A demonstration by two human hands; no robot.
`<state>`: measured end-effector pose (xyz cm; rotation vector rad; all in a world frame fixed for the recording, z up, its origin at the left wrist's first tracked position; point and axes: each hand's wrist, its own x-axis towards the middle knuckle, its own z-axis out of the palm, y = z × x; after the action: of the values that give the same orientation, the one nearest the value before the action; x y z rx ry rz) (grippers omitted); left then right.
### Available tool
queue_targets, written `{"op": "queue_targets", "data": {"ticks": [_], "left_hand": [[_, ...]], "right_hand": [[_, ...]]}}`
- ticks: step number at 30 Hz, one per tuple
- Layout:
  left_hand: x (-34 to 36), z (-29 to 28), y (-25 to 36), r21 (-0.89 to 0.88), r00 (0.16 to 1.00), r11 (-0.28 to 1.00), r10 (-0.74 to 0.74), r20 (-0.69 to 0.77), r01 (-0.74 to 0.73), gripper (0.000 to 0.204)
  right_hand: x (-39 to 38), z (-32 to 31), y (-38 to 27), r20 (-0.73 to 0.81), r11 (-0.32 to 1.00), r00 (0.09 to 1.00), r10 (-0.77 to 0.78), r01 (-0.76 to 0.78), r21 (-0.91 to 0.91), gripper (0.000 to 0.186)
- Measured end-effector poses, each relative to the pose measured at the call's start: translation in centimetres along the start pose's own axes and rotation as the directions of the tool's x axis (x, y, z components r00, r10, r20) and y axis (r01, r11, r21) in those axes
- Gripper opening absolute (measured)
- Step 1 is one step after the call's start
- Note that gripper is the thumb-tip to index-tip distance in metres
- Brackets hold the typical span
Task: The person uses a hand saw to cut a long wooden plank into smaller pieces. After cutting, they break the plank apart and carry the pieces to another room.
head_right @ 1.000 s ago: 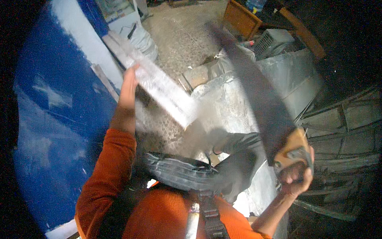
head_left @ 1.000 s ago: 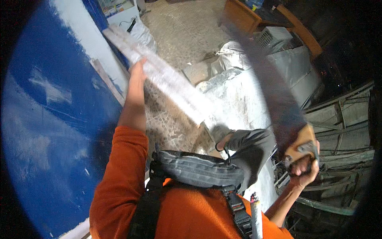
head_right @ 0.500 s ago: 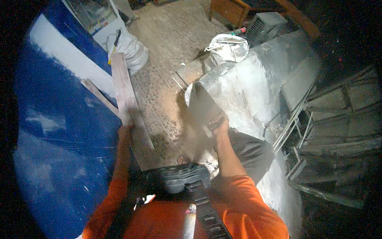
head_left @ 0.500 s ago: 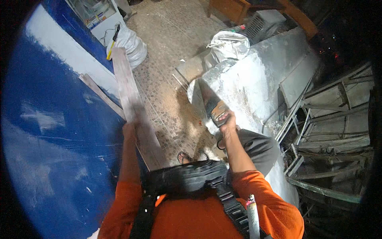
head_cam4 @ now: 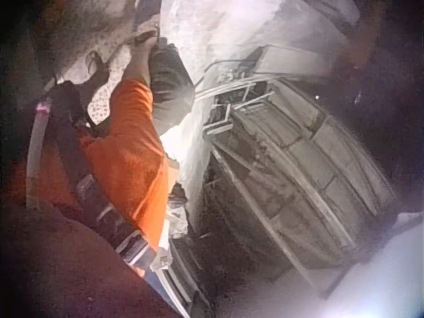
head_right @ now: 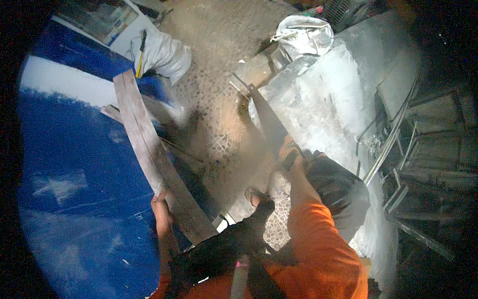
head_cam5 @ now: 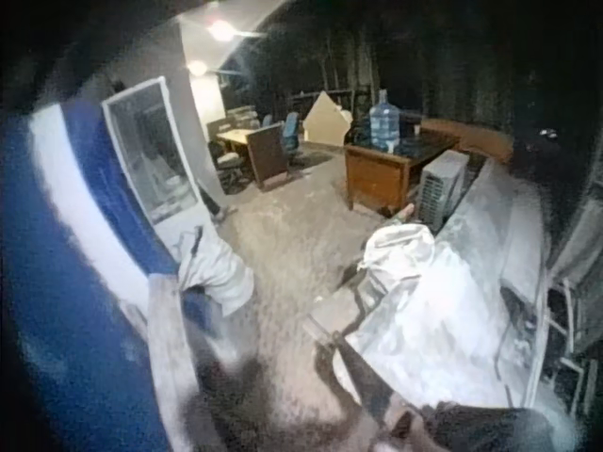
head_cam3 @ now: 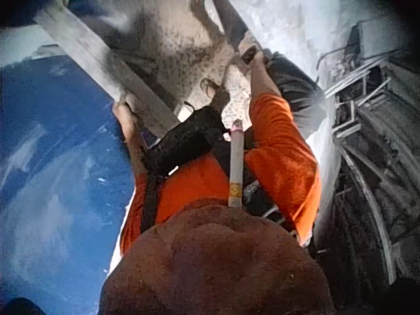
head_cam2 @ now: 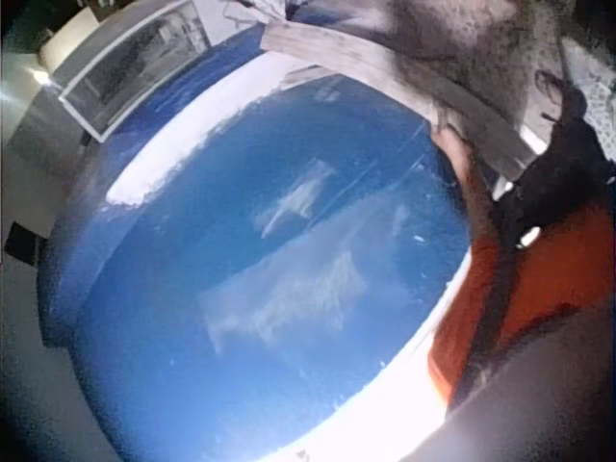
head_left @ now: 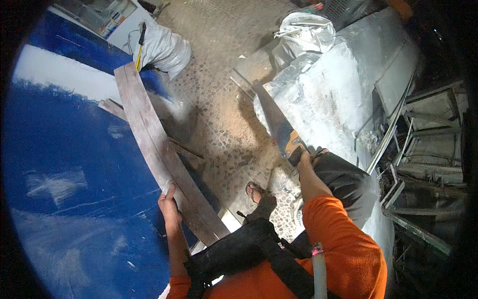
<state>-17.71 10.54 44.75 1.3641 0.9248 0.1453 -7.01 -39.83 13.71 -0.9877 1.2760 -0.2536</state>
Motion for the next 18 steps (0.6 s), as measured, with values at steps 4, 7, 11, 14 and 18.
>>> {"op": "queue_targets", "data": {"ticks": [4,7,11,14,18], "left_hand": [[-0.9,-0.8,3.4,0.136,0.996,0.991,0.006,-0.085,0.006,0.032],[1.1,1.1,2.3,0.142,0.988,0.981,0.116,0.099,-0.129,0.036],[1.0,5.7,6.8,0.072,0.997,0.997,0.019,0.075,-0.024,0.042],[1.8,11.1,8.6,0.161,0.963,0.959,0.204,0.173,-0.232,0.048],[2.1,17.2,9.1,-0.096,0.964,0.979,0.195,0.18,-0.18,0.059]], "right_hand": [[-2.8,1.2,1.7,-0.101,0.864,0.991,-0.089,0.026,-0.503,0.039],[-2.7,0.9,-0.7,0.254,0.292,0.904,-0.345,0.36,-0.886,0.036],[-21.6,8.5,-2.6,0.697,0.851,0.54,0.472,-0.071,-0.521,0.058],[-34.1,10.8,-8.8,0.829,0.886,0.37,0.419,0.033,-0.463,0.063],[-39.0,11.9,-12.3,0.878,0.851,0.446,0.176,0.379,-0.363,0.052]]}}
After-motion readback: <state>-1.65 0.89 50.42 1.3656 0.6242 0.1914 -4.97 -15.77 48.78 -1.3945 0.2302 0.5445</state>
